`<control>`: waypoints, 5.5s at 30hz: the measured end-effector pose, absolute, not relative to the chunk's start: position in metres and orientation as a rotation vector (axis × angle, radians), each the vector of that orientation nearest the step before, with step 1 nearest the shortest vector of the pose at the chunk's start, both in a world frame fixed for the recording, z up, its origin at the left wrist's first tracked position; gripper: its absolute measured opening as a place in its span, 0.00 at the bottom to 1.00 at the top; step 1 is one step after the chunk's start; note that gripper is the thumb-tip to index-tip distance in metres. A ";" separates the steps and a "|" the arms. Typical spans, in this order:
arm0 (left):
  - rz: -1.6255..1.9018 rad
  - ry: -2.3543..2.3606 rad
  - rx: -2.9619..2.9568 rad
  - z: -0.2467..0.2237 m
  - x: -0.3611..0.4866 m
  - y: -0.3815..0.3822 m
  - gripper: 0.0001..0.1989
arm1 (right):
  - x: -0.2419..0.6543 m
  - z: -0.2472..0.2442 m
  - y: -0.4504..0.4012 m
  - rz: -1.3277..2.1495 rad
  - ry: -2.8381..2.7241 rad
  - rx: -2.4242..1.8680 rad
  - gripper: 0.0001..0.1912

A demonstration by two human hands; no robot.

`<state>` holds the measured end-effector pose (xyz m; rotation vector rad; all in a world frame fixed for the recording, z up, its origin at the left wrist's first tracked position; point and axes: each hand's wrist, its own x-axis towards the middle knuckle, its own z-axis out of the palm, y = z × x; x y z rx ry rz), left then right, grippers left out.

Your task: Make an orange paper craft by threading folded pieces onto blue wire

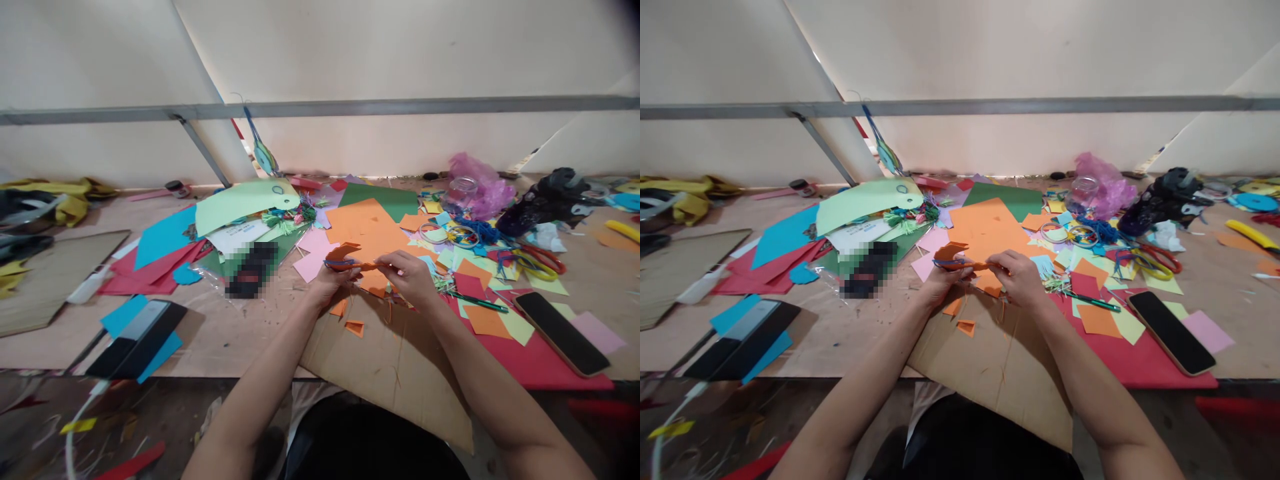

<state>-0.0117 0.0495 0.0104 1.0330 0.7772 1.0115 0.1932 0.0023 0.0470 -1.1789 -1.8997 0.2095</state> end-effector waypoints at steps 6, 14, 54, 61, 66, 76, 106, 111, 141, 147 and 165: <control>0.974 0.771 1.058 0.011 -0.012 0.048 0.21 | 0.193 0.047 0.002 0.209 -1.900 -1.180 0.08; 0.994 0.755 1.011 0.008 -0.011 0.049 0.20 | 0.192 0.048 0.001 0.192 -1.923 -1.198 0.10; 0.947 0.874 0.942 0.012 -0.010 0.044 0.27 | 0.192 0.046 0.002 0.367 -1.753 -1.257 0.08; 0.946 0.881 0.942 0.015 -0.008 0.041 0.25 | 0.190 0.042 0.003 0.370 -1.775 -1.257 0.07; 0.914 0.894 0.915 0.020 -0.008 0.037 0.25 | 0.187 0.040 0.002 0.378 -1.772 -1.269 0.08; 0.947 0.916 0.923 0.011 -0.007 0.043 0.26 | 0.186 0.035 0.005 0.554 -1.640 -1.283 0.08; 0.942 0.864 0.940 0.012 0.002 0.040 0.26 | 0.177 0.034 0.007 0.964 -1.404 -1.251 0.18; 1.034 0.879 0.839 0.010 0.001 0.047 0.29 | 0.179 0.034 0.008 0.856 -1.432 -1.275 0.18; 1.104 0.826 0.763 0.013 0.004 0.060 0.24 | 0.197 0.030 0.021 -0.154 -2.254 -2.002 0.11; 1.096 0.839 0.778 0.015 0.002 0.058 0.23 | 0.200 0.026 0.022 0.018 -1.864 -1.906 0.10; 1.077 0.784 0.761 0.011 0.000 0.060 0.24 | 0.191 0.040 0.010 0.819 -1.633 -1.333 0.23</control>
